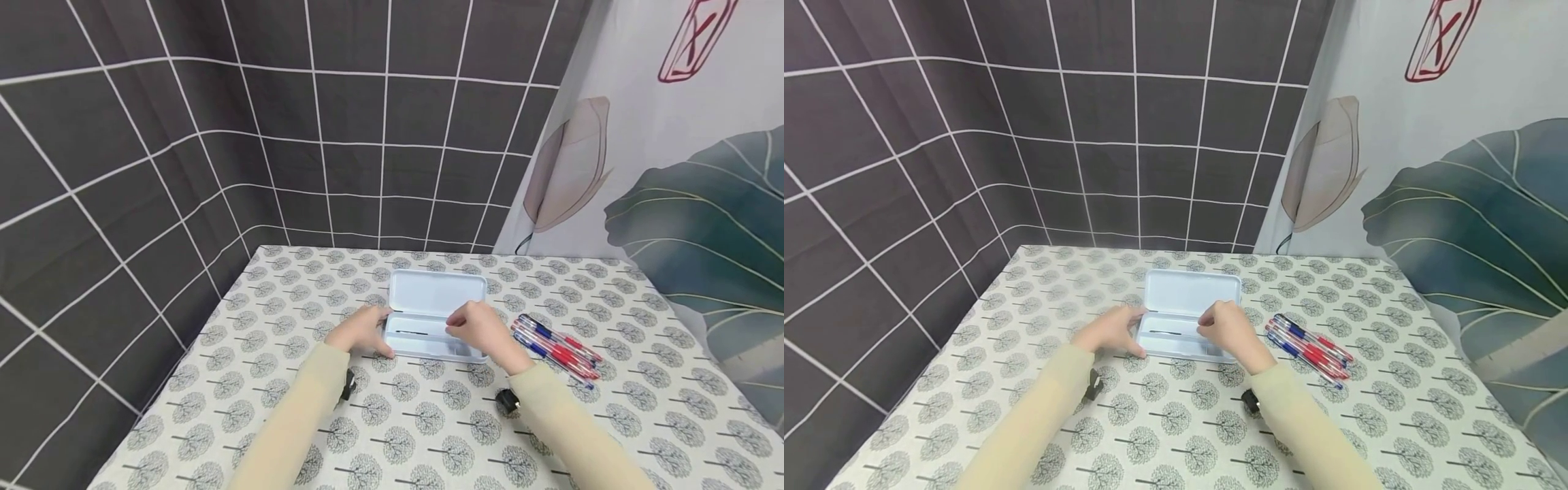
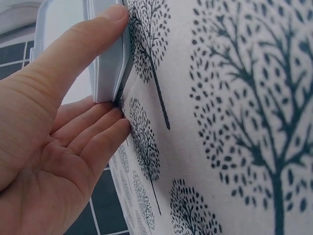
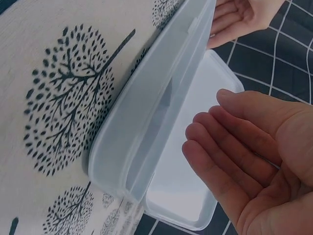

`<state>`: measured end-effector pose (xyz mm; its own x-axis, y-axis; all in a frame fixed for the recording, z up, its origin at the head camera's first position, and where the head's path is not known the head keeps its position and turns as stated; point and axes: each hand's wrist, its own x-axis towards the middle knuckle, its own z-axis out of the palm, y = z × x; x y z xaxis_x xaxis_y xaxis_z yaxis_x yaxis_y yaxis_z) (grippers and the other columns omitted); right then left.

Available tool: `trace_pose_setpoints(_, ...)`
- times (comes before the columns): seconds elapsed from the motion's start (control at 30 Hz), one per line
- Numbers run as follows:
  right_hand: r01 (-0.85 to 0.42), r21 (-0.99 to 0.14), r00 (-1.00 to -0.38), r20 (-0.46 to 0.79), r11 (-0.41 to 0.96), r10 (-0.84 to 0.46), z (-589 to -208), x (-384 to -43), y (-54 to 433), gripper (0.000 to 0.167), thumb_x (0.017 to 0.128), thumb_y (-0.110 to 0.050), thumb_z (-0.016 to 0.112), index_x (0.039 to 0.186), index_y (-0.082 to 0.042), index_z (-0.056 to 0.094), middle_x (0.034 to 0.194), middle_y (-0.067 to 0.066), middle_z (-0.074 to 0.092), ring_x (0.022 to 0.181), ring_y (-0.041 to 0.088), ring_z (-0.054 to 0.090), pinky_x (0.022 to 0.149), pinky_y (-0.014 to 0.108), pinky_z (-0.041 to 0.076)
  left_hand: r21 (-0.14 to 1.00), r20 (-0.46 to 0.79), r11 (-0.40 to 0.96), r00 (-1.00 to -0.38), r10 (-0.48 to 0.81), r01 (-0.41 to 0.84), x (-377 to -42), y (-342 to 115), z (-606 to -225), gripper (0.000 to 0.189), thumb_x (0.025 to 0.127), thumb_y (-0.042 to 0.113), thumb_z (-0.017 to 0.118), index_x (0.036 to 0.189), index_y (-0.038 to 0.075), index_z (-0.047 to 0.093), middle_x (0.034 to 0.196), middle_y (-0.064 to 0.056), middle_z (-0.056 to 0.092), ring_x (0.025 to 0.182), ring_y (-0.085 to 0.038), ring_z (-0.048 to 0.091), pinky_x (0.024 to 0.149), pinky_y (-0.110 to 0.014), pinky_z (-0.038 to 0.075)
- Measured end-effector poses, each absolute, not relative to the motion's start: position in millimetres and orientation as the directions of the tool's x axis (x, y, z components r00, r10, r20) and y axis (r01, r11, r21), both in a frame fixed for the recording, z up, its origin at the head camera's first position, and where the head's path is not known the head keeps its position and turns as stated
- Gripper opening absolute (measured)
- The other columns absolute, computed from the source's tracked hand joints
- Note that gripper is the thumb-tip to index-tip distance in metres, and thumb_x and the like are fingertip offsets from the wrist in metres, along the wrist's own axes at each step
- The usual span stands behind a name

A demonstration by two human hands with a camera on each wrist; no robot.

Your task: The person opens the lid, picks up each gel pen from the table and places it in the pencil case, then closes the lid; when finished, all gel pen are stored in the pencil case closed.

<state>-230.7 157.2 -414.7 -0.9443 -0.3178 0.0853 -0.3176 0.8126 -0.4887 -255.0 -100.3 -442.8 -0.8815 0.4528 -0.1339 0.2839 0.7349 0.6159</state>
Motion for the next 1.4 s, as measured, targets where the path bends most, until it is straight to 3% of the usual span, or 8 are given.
trace_pose_setpoints(0.73, -0.255, -0.55, -0.964, 0.077, 0.795, -0.256, -413, -225, 195, 0.019, 0.083, -0.014, 0.074, 0.099, -0.003, 0.076, 0.092, 0.012, 0.076, 0.078, 0.02, 0.071, 0.071, 0.034, 0.061, 0.627, -0.127, 0.726, -0.883, 0.453, 0.282, -254, -100, -442, 0.092, 0.057, 0.021, 0.093, 0.138, 0.005, 0.053, 0.139, -0.012, 0.058, 0.131, -0.031, 0.051, 0.115, -0.046, 0.037)
trace_pose_setpoints(1.0, -0.231, -0.546, -0.97, 0.063, 0.805, -0.236, -411, -224, 204, 0.02, 0.085, -0.017, 0.073, 0.1, -0.004, 0.076, 0.095, 0.011, 0.076, 0.083, 0.023, 0.072, 0.077, 0.039, 0.061, 0.623, -0.126, 0.728, -0.883, 0.452, 0.285, -255, -99, -444, 0.092, 0.057, 0.021, 0.093, 0.138, 0.007, 0.053, 0.139, -0.011, 0.058, 0.132, -0.029, 0.051, 0.115, -0.045, 0.037)
trace_pose_setpoints(1.4, -0.21, -0.561, -0.975, 0.061, 0.801, -0.213, -415, -218, 218, 0.024, 0.085, -0.017, 0.072, 0.104, -0.003, 0.074, 0.094, 0.012, 0.076, 0.079, 0.019, 0.071, 0.073, 0.036, 0.06, 0.6, -0.146, 0.751, -0.885, 0.442, 0.276, -256, -100, -441, 0.096, 0.059, 0.023, 0.093, 0.142, 0.005, 0.049, 0.142, -0.013, 0.054, 0.134, -0.03, 0.049, 0.116, -0.045, 0.036)
